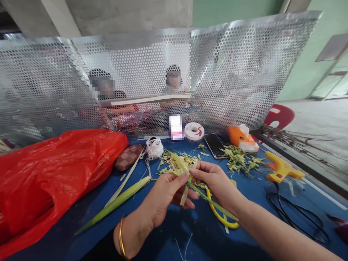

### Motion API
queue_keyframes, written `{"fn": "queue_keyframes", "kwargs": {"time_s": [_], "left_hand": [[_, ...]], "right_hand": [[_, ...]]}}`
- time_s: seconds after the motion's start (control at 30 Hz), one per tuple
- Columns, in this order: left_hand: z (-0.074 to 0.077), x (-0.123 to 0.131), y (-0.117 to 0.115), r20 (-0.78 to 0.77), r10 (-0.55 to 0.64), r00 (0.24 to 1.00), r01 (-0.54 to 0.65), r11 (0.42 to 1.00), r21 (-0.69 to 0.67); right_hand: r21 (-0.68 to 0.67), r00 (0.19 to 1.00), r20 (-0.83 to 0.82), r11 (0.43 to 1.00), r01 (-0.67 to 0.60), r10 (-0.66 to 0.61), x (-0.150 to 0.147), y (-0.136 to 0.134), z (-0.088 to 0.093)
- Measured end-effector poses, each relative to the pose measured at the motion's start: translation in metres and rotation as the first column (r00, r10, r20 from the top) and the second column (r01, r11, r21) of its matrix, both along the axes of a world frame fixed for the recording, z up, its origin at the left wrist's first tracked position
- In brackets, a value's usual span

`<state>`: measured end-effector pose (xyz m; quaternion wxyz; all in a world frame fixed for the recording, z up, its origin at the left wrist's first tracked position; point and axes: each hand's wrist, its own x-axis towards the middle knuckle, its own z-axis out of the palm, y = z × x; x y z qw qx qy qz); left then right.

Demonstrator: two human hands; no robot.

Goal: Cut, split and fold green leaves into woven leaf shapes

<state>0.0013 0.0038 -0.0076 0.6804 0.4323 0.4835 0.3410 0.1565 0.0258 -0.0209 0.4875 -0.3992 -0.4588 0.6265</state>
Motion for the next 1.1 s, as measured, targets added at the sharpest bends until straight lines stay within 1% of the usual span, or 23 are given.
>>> {"fn": "queue_keyframes", "kwargs": {"time_s": [0.1, 0.2, 0.27, 0.4, 0.5, 0.57, 0.67, 0.73, 0.77, 0.83, 0.87, 0.9, 0.93, 0.97, 1.0, 1.03, 1.07, 1.1], "left_hand": [[-0.003, 0.001, 0.001, -0.019, -0.008, 1.0, 0.007, 1.0, -0.012], [-0.007, 0.001, 0.001, -0.026, -0.039, 0.999, 0.038, 0.999, -0.006], [-0.009, 0.001, 0.002, -0.028, -0.06, 0.998, 0.06, 0.998, 0.01], [-0.009, 0.001, 0.0, -0.017, -0.094, 0.995, 0.094, 0.995, 0.035], [-0.007, 0.002, -0.001, -0.011, -0.096, 0.995, 0.097, 0.994, 0.042], [-0.005, 0.003, -0.001, 0.004, -0.061, 0.998, 0.061, 0.998, 0.035], [-0.006, 0.004, -0.001, 0.05, 0.03, 0.998, -0.03, 0.999, 0.009], [-0.007, 0.004, -0.001, 0.064, 0.071, 0.995, -0.071, 0.997, -0.012], [-0.008, 0.005, -0.001, 0.059, 0.074, 0.995, -0.073, 0.997, -0.022], [-0.009, 0.005, -0.002, 0.034, 0.039, 0.999, -0.038, 0.999, -0.029], [-0.01, 0.006, -0.002, 0.016, 0.005, 1.0, -0.005, 1.0, -0.021], [-0.01, 0.007, -0.003, -0.006, -0.037, 0.999, 0.037, 0.999, -0.009], [-0.011, 0.008, -0.003, -0.028, -0.08, 0.996, 0.08, 0.997, 0.005], [-0.012, 0.009, -0.004, -0.053, -0.115, 0.992, 0.116, 0.993, 0.018], [-0.012, 0.01, -0.004, -0.077, -0.135, 0.988, 0.137, 0.99, 0.026], [-0.013, 0.01, -0.004, -0.097, -0.146, 0.984, 0.15, 0.988, 0.031], [-0.015, 0.011, -0.004, -0.112, -0.145, 0.983, 0.15, 0.988, 0.035], [-0.016, 0.012, -0.004, -0.122, -0.138, 0.983, 0.144, 0.989, 0.037]], "right_hand": [[0.053, 0.999, 0.05, 0.999, -0.008, 0.006, 0.0, 0.0, -0.002], [0.106, 0.997, 0.082, 0.994, -0.02, 0.011, 0.0, 0.001, -0.006], [0.115, 0.997, 0.071, 0.993, 0.007, -0.016, 0.0, 0.0, -0.008], [0.103, 0.994, 0.006, 0.989, 0.104, -0.105, -0.005, -0.001, -0.012], [0.116, 0.993, 0.027, 0.987, 0.113, -0.117, -0.007, -0.001, -0.011], [0.134, 0.99, 0.075, 0.985, 0.105, -0.116, -0.006, -0.001, -0.01], [0.193, 0.978, 0.168, 0.977, 0.094, -0.127, 0.0, 0.002, -0.006], [0.234, 0.961, 0.229, 0.967, 0.101, -0.156, 0.006, 0.005, -0.003], [0.264, 0.943, 0.265, 0.956, 0.13, -0.201, 0.009, 0.007, 0.0], [0.367, 0.876, 0.367, 0.914, 0.175, -0.314, 0.016, 0.01, 0.005], [0.431, 0.831, 0.432, 0.89, 0.15, -0.349, 0.018, 0.011, 0.007], [0.477, 0.789, 0.507, 0.876, 0.078, -0.346, 0.02, 0.011, 0.009], [0.486, 0.756, 0.581, 0.874, -0.023, -0.303, 0.02, 0.01, 0.011], [0.456, 0.737, 0.638, 0.881, -0.129, -0.222, 0.019, 0.008, 0.012], [0.401, 0.735, 0.665, 0.893, -0.206, -0.129, 0.018, 0.006, 0.012], [0.34, 0.75, 0.66, 0.907, -0.247, -0.044, 0.016, 0.004, 0.012], [0.29, 0.775, 0.631, 0.922, -0.254, 0.015, 0.013, 0.002, 0.011], [0.264, 0.803, 0.595, 0.935, -0.238, 0.036, 0.011, 0.001, 0.009]]}}
